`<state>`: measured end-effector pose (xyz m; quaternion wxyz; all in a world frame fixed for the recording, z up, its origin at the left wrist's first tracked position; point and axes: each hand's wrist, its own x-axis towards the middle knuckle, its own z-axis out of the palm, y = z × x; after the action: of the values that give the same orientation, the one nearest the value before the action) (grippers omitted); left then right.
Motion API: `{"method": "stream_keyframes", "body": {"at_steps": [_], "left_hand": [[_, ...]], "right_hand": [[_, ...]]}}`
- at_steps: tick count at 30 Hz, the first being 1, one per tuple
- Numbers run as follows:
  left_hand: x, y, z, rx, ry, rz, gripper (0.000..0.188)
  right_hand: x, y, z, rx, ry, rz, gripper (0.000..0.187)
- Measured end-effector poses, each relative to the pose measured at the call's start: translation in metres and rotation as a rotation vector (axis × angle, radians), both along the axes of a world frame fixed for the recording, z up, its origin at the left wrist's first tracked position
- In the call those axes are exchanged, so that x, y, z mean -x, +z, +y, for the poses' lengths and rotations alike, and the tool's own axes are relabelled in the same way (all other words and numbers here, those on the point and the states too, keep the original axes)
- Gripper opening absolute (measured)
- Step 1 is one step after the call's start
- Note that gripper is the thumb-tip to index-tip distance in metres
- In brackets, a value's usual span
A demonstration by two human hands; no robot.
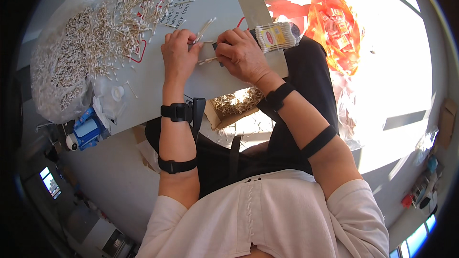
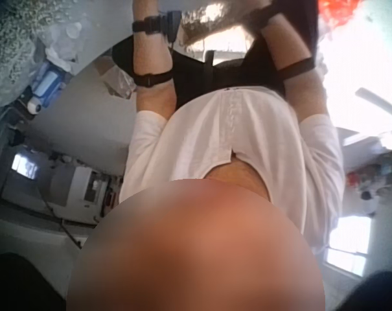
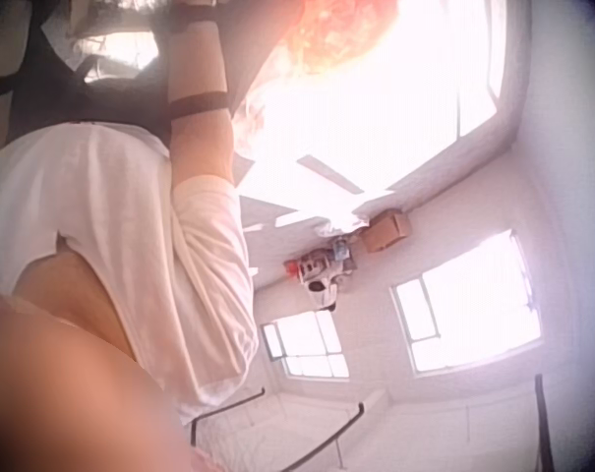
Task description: Organizing and inserting small applicator sticks or cotton swabs into a plastic/cardboard packaging holder.
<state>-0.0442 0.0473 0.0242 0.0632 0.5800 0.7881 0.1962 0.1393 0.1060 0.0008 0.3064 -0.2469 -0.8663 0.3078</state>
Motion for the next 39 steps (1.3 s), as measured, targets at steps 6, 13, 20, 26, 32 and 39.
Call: {"method": "stream_keyframes", "body": {"at_steps": [6,13,20,26,32,39], "left_hand": [[-0.011,-0.003,0.01,-0.068,-0.13,-0.052,0.012],[0.0,-0.001,0.011,-0.113,-0.012,-0.035,0.007],[0.004,-0.003,0.005,-0.082,0.062,0.032,0.019],[-0.012,-0.009,0.004,-0.203,-0.074,0.011,0.036],[-0.028,-0.017,-0.015,-0.229,-0.059,-0.256,0.034],[-0.069,-0.027,-0.007,-0.654,0.214,-1.014,0.051]], "right_hand": [[-0.003,-0.001,0.001,-0.009,-0.013,0.009,0.008],[-0.003,0.0,0.001,-0.001,-0.006,0.019,0.009],[-0.004,0.002,0.001,-0.002,0.011,0.011,0.011],[-0.006,-0.001,0.002,0.179,-0.139,0.236,0.032],[0.007,-0.002,-0.002,0.567,-0.268,0.531,0.026],[0.03,-0.011,-0.002,0.654,-0.289,0.62,0.036]]}}
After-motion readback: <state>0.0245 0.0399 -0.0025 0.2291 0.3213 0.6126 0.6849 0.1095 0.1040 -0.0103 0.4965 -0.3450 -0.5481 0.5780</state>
